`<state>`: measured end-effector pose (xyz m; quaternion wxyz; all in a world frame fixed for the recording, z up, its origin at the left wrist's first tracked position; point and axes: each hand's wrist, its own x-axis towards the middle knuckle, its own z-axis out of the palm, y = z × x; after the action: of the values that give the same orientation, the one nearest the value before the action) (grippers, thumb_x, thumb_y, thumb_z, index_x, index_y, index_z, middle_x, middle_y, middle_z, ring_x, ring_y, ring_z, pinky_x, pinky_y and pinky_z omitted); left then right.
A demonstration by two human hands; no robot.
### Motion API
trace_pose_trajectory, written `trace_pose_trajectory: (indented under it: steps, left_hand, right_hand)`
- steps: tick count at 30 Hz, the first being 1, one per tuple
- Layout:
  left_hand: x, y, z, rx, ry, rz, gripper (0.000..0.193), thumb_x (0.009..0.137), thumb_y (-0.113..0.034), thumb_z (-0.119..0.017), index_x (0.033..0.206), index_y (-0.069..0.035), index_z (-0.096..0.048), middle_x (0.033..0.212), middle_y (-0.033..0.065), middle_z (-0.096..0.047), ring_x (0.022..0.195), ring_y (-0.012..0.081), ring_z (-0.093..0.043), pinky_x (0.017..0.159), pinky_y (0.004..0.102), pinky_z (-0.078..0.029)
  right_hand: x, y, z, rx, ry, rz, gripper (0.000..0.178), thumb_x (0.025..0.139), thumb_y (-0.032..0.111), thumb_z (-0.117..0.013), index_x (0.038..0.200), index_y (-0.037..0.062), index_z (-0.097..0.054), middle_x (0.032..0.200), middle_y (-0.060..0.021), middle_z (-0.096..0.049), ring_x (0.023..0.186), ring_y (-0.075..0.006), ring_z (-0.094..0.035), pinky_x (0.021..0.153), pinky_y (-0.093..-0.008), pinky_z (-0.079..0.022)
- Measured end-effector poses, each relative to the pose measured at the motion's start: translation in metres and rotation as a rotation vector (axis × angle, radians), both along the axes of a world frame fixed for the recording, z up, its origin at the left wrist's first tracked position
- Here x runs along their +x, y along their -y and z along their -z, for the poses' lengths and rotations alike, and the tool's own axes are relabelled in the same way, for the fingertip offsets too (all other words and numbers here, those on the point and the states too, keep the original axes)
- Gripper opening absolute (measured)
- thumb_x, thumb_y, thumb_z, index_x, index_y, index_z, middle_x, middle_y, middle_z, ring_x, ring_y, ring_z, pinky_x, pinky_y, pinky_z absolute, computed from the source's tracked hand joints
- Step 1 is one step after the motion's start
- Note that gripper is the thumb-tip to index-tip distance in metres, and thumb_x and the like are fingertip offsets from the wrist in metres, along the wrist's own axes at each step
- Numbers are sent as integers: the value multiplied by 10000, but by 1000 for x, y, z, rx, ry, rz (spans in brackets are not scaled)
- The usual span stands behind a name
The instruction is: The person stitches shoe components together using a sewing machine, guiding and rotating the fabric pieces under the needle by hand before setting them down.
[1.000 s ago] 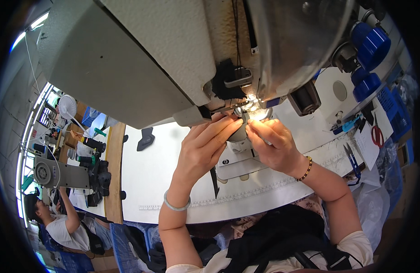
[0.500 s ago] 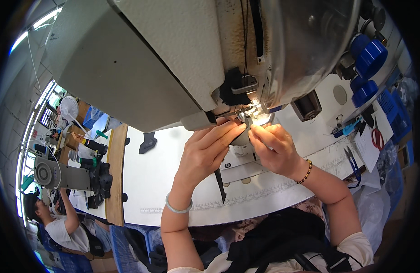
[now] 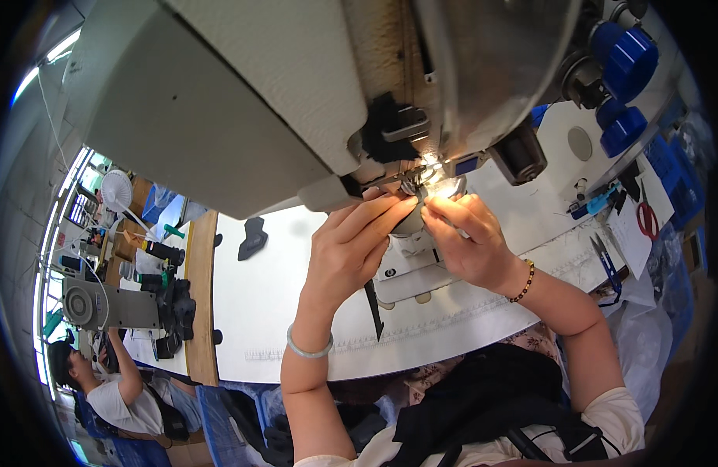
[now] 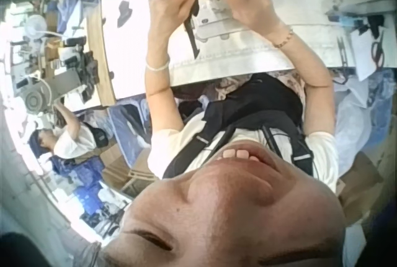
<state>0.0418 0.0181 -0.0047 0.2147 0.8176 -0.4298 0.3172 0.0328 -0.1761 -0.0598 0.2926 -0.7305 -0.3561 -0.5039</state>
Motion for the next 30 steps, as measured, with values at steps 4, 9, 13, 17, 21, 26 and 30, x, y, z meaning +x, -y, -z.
trace_pose_trajectory:
  steps: [4, 9, 13, 17, 21, 26, 30]
  left_hand:
    - [-2, -4, 0, 9, -40, -22, 444, 652, 37, -681, 1079, -85, -706, 1066, 33, -663, 911, 234, -646, 750, 326, -544]
    - [-1, -1, 4, -73, -75, 15, 414, 657, 30, -668, 1049, -92, -723, 1051, 49, -683, 930, 224, -666, 740, 320, -553]
    - [-4, 3, 0, -115, -118, 29, 402, 619, 54, -566, 988, 5, -718, 971, 126, -673, 973, 313, -668, 912, 402, -526]
    - [-2, 4, -1, -120, -111, 10, 401, 623, 53, -557, 984, 3, -722, 966, 120, -673, 953, 296, -672, 875, 373, -541]
    - [3, 0, 2, -170, -152, 9, 407, 635, 55, -578, 997, -40, -735, 981, 94, -694, 871, 238, -683, 747, 316, -559]
    - [5, -2, 5, -225, -143, 21, 427, 642, 61, -600, 1017, -84, -744, 1003, 82, -713, 830, 203, -687, 694, 294, -566]
    - [6, 0, 2, -232, -179, 40, 410, 647, 55, -613, 1014, -77, -741, 1000, 84, -715, 811, 205, -688, 694, 294, -565]
  right_hand:
    - [-2, -1, -1, -31, -9, 6, 226, 745, 20, -668, 969, 32, -648, 1061, -60, -574, 806, -195, -562, 692, -307, -495]
    - [-4, 0, 0, -36, 1, 34, 200, 754, 19, -676, 952, 15, -653, 1066, -58, -576, 778, -189, -553, 666, -293, -491]
    - [-5, 0, -5, -35, -13, 30, 225, 753, 10, -668, 978, 11, -655, 1056, -62, -582, 772, -196, -559, 662, -300, -489]
    - [-6, 0, -6, -32, -33, 46, 267, 750, 11, -667, 1017, 12, -653, 1033, -75, -584, 779, -208, -569, 660, -305, -485]
    - [-8, -2, -6, -22, -54, 73, 292, 759, 22, -673, 1050, 23, -651, 1019, -82, -576, 788, -213, -570, 671, -316, -481]
    - [-8, -2, -9, 16, -82, 82, 329, 774, 35, -742, 1089, 67, -654, 1022, -57, -548, 748, -187, -501, 606, -296, -421]
    - [-8, 0, -10, 16, -117, 89, 330, 779, 37, -742, 1095, 85, -656, 993, -49, -536, 736, -177, -487, 588, -288, -401]
